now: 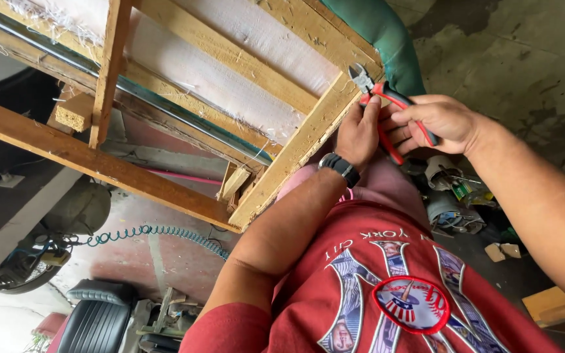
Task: The person is using pliers to remove staples from a wooden furniture frame covered in fabric.
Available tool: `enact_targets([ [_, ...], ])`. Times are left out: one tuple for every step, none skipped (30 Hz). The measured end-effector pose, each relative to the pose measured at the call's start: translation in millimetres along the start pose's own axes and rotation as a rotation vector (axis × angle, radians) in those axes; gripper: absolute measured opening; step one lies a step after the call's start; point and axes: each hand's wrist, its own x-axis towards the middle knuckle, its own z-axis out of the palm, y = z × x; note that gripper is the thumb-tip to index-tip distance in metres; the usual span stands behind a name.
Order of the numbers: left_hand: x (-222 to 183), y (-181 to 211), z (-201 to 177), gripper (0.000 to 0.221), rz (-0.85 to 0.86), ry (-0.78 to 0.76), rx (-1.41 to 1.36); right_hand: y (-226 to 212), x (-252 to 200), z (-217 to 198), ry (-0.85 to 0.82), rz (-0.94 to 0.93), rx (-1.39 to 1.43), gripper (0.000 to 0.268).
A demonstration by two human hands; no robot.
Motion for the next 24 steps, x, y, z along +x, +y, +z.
enact_targets([
  [4,3,0,0.04,-0.041,0.057,0.177,3,5,-6,-0.066,0.001,0.075,0.033],
  [8,6,1,0.044,-0.082,0.115,0.353,6,9,-13,-0.132,0.003,0.149,0.031],
  [10,9,4,0.044,-0.08,0.115,0.353,6,12,-22,-0.132,0.002,0.148,0.031],
  [12,12,7,0.048,-0.073,0.12,0.411,5,15,-31,-0.175,-0.015,0.165,0.028],
  [11,12,9,0.054,-0.073,0.125,0.47,8,17,-39,-0.218,-0.026,0.186,0.028],
  [13,11,9,0.054,-0.079,0.126,0.47,4,16,-36,-0.218,-0.021,0.188,0.028],
  [15,11,10,0.052,-0.063,0.13,0.47,-2,15,-34,-0.207,-0.016,0.152,0.028],
  [18,11,11,0.051,-0.048,0.134,0.47,-7,13,-33,-0.195,-0.01,0.115,0.028],
  [18,11,13,0.051,-0.044,0.132,0.47,-8,15,-35,-0.194,-0.014,0.114,0.028],
  [19,11,14,0.052,-0.031,0.149,0.477,-9,17,-37,-0.191,0.006,0.108,0.033],
  [18,10,14,0.053,-0.023,0.167,0.484,-8,18,-39,-0.189,0.031,0.103,0.038],
  [18,13,15,0.053,-0.024,0.167,0.484,-13,16,-34,-0.189,0.032,0.104,0.038],
  [17,15,15,0.054,-0.041,0.165,0.487,-19,13,-29,-0.179,0.061,0.072,0.044],
  [17,18,15,0.055,-0.058,0.164,0.491,-24,11,-24,-0.17,0.09,0.04,0.05],
  [16,23,14,0.055,-0.061,0.161,0.491,-14,17,-31,-0.167,0.092,0.043,0.05],
  [15,27,13,0.052,-0.087,0.126,0.481,-4,23,-37,-0.197,0.049,0.093,0.047],
  [16,34,12,0.05,-0.108,0.093,0.471,4,29,-43,-0.228,0.004,0.141,0.045],
  [16,39,12,0.05,-0.106,0.09,0.471,1,28,-40,-0.226,0.001,0.141,0.045],
  [16,44,11,0.052,-0.124,0.031,0.469,0,27,-37,-0.254,-0.018,0.173,0.044],
  [15,49,11,0.056,-0.142,-0.029,0.467,-1,26,-33,-0.283,-0.036,0.205,0.043],
  [13,50,8,0.056,-0.14,-0.023,0.468,-3,25,-31,-0.288,-0.037,0.203,0.043],
  [11,51,6,0.058,-0.118,-0.093,0.48,-5,23,-30,-0.305,-0.027,0.193,0.043],
  [11,53,6,0.064,-0.09,-0.167,0.495,-9,21,-30,-0.317,-0.024,0.182,0.043],
  [17,55,7,0.064,-0.083,-0.167,0.5,-15,25,-34,-0.319,-0.032,0.181,0.043],
])
